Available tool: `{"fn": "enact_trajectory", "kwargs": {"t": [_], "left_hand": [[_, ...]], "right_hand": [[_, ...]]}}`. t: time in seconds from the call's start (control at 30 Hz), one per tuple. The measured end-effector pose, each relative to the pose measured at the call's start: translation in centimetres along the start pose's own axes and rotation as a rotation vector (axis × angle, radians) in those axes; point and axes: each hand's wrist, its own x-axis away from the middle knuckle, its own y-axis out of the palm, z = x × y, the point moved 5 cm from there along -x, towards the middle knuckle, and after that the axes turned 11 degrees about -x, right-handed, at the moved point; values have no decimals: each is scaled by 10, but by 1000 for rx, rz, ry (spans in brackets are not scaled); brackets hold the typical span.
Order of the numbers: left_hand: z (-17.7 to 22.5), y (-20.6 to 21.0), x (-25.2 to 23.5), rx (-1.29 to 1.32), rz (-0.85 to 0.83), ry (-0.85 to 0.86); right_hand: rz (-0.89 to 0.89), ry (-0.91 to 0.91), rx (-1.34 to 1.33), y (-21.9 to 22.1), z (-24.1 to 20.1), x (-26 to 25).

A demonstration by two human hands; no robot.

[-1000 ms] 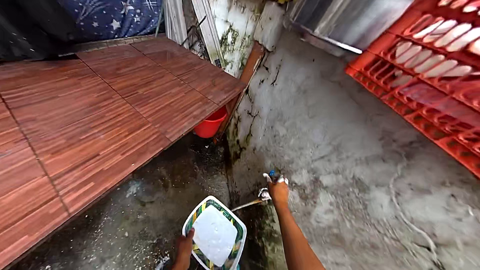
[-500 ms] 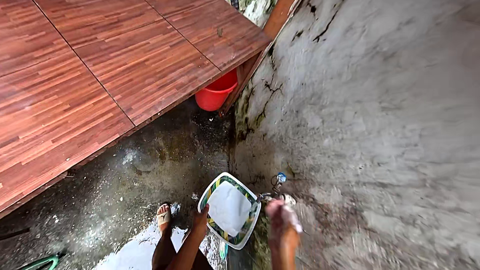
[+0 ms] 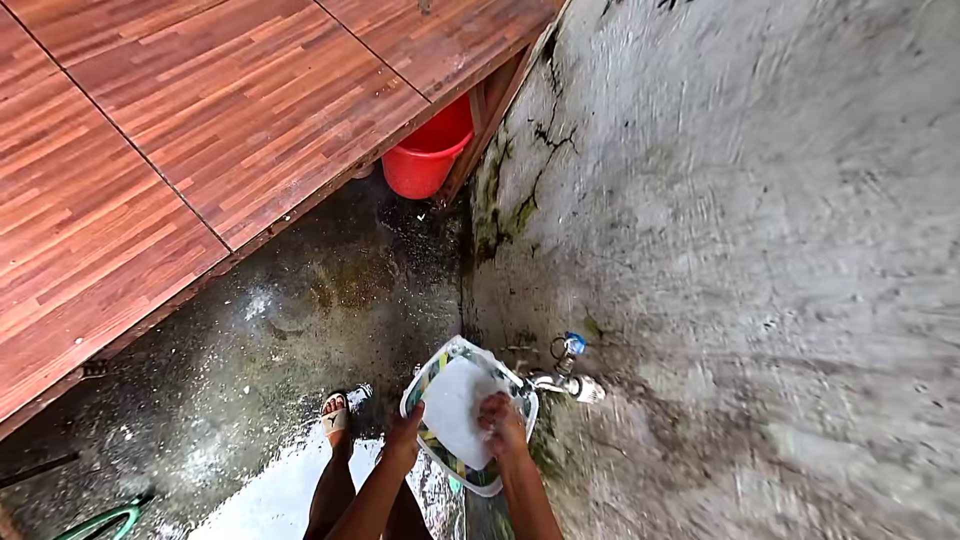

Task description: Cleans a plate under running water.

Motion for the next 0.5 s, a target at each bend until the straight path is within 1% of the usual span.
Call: {"fn": "enact_trajectory", "kwargs": {"t": [0.07,0.13,0.17,0.2,0.23,0.27,0.3,0.37,0.4,0.47,0.5], "left_hand": [[-4,-2,3,5,-2,14],[-2,-13,3,-48,-2,58],[1,-20,1,-99,10,81],[4,-26,-3,-153,19,106],[7,-32,-8,-206,25,125],[11,-35,-15,-254,23,134],[15,-35,-22,-300,21,145],[26,-29,-34,-431,69,204],[33,-23,-40,-567,129,250],[40,2,-44,-963,257,324],[37,21,-43,-1113,276,355]], "right_hand": [[-11,-209,395,-3,-8,3],[-55,-488,795,-3,-23,12],[-37,-605,943,-6,-29,15],[13,-655,1058,-12,-34,15],[53,-632,1125,-19,-38,13],[65,-544,1139,-27,-39,8],[40,-406,1106,-34,-37,2],[-74,-183,893,-45,-32,-5],[-101,-119,780,-46,-31,-2],[-82,-108,682,-42,-35,9],[-49,-142,679,-40,-38,14]]}}
